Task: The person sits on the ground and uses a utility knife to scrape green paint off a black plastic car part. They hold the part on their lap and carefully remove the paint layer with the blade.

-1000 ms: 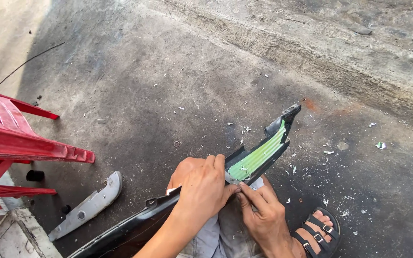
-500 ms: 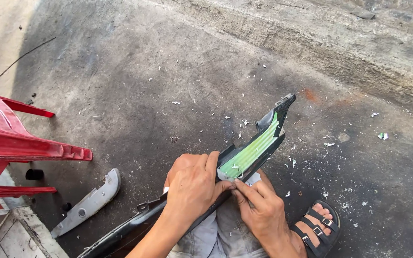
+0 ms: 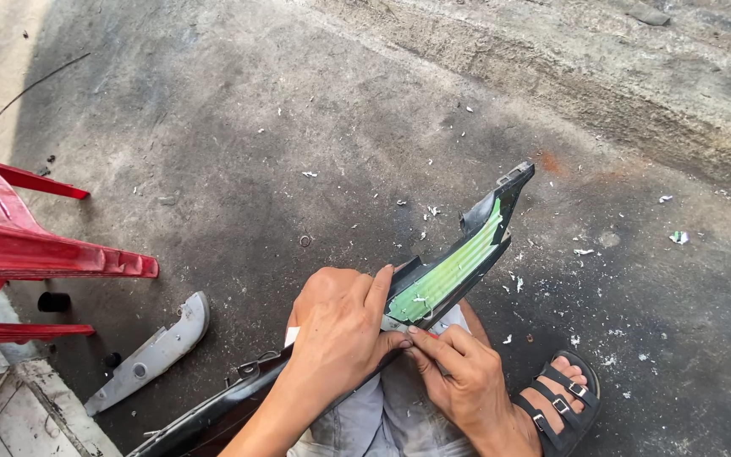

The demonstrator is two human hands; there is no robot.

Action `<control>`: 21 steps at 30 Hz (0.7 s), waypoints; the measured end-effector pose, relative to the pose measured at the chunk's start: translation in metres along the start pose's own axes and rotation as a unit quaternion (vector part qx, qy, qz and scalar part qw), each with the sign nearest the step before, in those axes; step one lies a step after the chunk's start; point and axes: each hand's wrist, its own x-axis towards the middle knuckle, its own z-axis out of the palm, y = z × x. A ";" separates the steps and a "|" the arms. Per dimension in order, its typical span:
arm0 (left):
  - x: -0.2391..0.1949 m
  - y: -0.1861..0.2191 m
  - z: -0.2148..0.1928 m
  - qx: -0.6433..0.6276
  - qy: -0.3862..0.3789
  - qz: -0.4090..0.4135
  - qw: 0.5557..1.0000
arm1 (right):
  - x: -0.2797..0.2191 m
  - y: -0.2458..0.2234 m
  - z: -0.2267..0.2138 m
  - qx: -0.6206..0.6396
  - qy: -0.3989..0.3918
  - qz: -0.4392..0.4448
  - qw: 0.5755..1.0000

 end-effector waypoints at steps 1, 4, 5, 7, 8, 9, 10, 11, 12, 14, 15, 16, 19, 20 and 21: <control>0.001 0.002 -0.004 -0.015 0.003 0.001 1.000 | 0.000 0.001 0.000 -0.001 0.002 -0.005 1.000; 0.001 0.006 -0.008 -0.030 0.009 0.003 1.000 | -0.002 0.000 -0.001 -0.014 0.007 -0.013 1.000; 0.000 0.006 -0.009 -0.027 0.013 0.006 1.000 | -0.002 -0.001 -0.001 -0.027 0.012 -0.019 0.999; 0.001 0.004 -0.005 -0.024 0.015 -0.005 1.000 | 0.000 -0.004 -0.002 -0.034 0.014 -0.008 0.999; 0.000 0.004 -0.003 -0.019 0.018 -0.015 1.000 | 0.000 -0.006 -0.002 -0.041 0.019 0.001 0.999; 0.001 0.004 -0.003 -0.021 0.016 -0.019 0.999 | 0.001 -0.007 -0.003 -0.040 0.014 0.003 0.999; 0.001 0.005 -0.003 -0.023 0.018 -0.027 0.999 | 0.002 -0.008 -0.004 -0.043 0.014 0.009 0.999; 0.002 0.005 -0.002 -0.024 0.019 -0.036 0.999 | 0.003 -0.009 -0.005 -0.046 0.013 0.014 0.999; 0.002 0.007 -0.003 -0.027 0.017 -0.038 0.999 | 0.003 -0.010 -0.006 -0.047 0.009 0.016 0.999; 0.002 0.010 -0.003 -0.028 0.023 -0.033 0.999 | 0.004 -0.010 -0.009 -0.040 0.014 0.010 0.999; 0.003 0.012 -0.005 -0.031 0.022 -0.035 0.999 | 0.002 -0.010 -0.009 -0.041 0.012 0.012 0.999; 0.004 0.014 -0.007 -0.038 0.017 -0.042 0.998 | 0.001 -0.009 -0.009 -0.040 0.011 0.021 0.999; 0.005 0.017 -0.007 -0.050 0.012 -0.047 0.998 | -0.003 -0.007 -0.010 -0.034 0.009 0.045 0.998; 0.006 0.017 -0.006 -0.053 0.013 -0.044 0.998 | -0.004 -0.007 -0.009 -0.028 0.010 0.057 0.998; 0.005 0.017 -0.006 -0.053 0.013 -0.045 0.997 | -0.004 -0.007 -0.008 -0.028 0.009 0.057 0.998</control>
